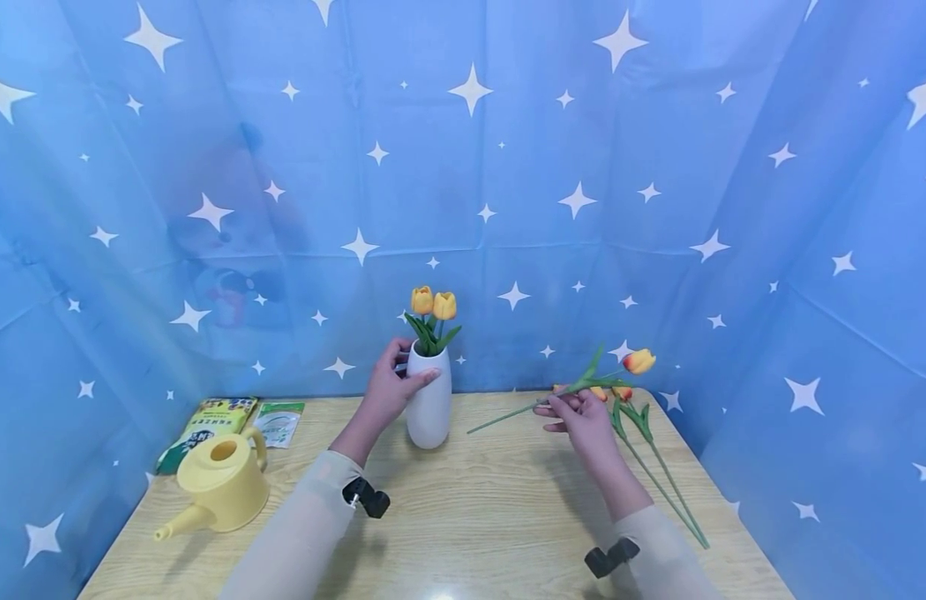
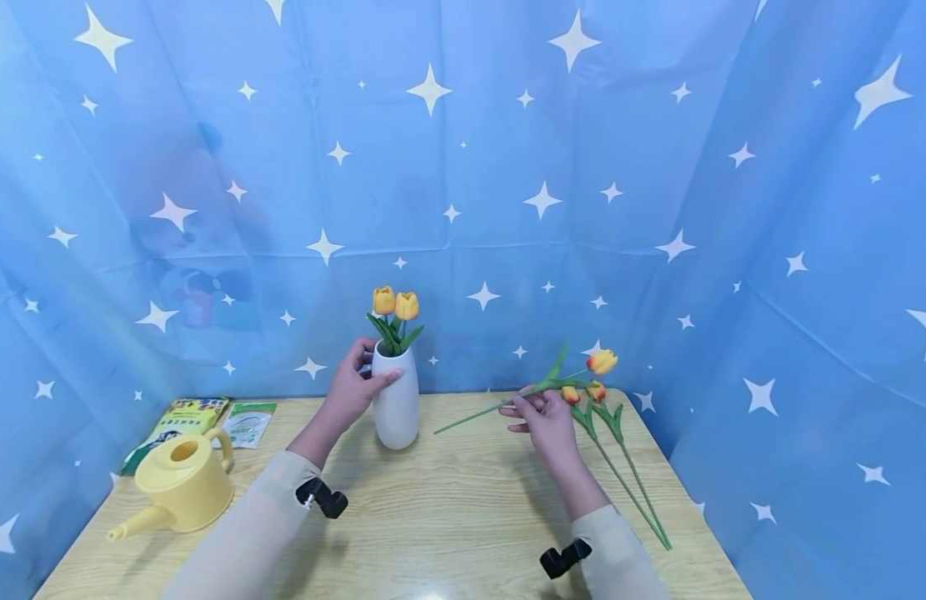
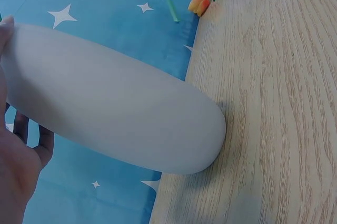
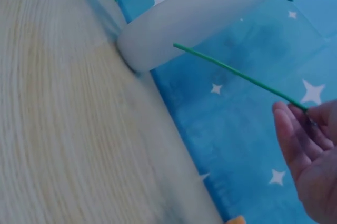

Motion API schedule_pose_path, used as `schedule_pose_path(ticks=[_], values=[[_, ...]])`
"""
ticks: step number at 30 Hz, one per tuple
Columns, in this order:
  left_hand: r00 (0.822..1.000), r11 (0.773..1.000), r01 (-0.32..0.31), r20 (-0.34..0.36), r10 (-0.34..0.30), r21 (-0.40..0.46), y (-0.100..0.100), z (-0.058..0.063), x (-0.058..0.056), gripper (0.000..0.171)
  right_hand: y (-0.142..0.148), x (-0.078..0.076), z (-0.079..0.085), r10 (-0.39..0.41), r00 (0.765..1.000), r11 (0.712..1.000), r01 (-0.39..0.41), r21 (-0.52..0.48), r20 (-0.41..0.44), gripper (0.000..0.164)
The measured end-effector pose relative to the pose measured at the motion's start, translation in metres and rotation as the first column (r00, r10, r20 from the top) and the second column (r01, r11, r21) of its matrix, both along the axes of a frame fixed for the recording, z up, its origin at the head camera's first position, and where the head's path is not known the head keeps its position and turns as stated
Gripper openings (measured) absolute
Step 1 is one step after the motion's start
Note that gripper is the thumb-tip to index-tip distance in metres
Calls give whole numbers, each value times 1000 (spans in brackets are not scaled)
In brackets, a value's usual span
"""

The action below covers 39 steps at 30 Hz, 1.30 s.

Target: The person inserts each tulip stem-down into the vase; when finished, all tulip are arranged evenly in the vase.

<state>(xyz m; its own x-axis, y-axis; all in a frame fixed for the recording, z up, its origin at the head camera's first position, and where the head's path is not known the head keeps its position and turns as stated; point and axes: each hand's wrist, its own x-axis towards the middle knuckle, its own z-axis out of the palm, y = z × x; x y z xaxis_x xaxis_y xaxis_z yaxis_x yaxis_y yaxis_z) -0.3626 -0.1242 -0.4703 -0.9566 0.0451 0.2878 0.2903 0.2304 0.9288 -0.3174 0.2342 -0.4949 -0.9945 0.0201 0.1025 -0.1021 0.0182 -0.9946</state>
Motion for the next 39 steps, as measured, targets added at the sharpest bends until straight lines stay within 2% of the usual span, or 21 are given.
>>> schedule_pose_path(ticks=[10, 18, 23, 28, 32, 39], values=[[1000, 999, 21, -19, -20, 43, 1, 1, -1, 57, -4, -3, 22, -33, 997, 994, 25, -108, -75, 27], [1000, 999, 21, -15, -20, 41, 1, 2, 1, 56, -14, -2, 53, -84, 983, 988, 60, -144, -161, 27], [1000, 999, 21, -8, -21, 42, 1, 3, 0, 57, -23, -2, 70, -81, 970, 985, 42, -168, -230, 32], [1000, 999, 18, -3, -18, 42, 1, 3, 1, 57, -37, -3, 88, -78, 946, 985, 24, -170, -315, 31], [1000, 999, 23, -1, -23, 42, 1, 3, 1, 58, -51, -6, 101, -72, 918, 987, 10, -161, -390, 29], [1000, 999, 19, -4, -19, 39, 1, 2, 0, 58, -74, -12, 114, -49, 877, 993, -7, -115, -479, 22]])
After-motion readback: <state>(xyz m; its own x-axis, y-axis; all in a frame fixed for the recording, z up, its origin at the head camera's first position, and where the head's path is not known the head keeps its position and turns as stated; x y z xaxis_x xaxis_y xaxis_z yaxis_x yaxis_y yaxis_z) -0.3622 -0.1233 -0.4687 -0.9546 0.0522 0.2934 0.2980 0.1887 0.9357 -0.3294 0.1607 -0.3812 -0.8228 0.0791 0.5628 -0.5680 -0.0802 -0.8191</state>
